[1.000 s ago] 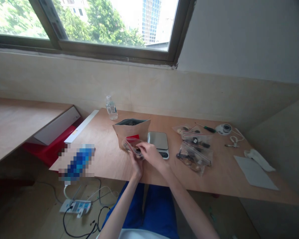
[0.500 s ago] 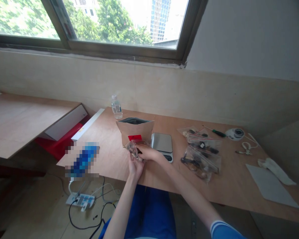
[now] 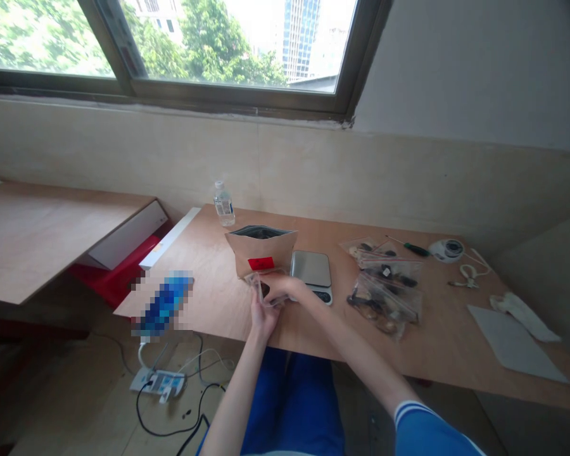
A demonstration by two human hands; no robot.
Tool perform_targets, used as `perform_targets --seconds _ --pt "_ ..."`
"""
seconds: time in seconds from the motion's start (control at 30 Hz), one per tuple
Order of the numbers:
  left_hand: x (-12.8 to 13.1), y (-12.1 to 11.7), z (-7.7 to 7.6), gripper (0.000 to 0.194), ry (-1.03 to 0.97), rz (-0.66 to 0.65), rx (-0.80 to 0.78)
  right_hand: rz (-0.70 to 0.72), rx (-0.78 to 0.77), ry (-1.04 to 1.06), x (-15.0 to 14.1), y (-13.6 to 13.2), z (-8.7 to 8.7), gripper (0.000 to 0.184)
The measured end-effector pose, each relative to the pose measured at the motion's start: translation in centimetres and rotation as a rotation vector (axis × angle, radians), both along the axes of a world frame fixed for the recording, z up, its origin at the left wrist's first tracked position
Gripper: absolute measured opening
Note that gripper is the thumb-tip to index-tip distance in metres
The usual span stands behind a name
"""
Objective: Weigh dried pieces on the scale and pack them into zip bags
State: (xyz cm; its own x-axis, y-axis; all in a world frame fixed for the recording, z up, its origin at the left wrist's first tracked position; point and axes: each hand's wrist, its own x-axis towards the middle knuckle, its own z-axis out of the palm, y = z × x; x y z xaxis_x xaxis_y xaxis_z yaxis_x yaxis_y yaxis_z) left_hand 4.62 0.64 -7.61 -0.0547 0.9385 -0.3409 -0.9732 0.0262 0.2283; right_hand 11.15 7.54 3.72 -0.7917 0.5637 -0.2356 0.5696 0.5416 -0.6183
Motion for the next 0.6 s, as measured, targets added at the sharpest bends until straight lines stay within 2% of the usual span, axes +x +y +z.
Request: perform_targets --seconds 0.2,0.33,0.6 --pt "-0.2 0.2 0.2 0.037 -0.045 -0.002 0.009 0.009 0.046 0.067 0.4 0.2 -1.0 0.016" --pt "-0.3 0.3 0.3 0.037 -0.113 -0.025 0.043 -0.029 0.049 0.135 1.2 -0.3 -0.8 0.018" --pt "-0.4 0.2 -0.1 0.034 -0.137 -0.020 0.080 -0.142 0.064 0.325 2.9 -1.3 1.1 0.018"
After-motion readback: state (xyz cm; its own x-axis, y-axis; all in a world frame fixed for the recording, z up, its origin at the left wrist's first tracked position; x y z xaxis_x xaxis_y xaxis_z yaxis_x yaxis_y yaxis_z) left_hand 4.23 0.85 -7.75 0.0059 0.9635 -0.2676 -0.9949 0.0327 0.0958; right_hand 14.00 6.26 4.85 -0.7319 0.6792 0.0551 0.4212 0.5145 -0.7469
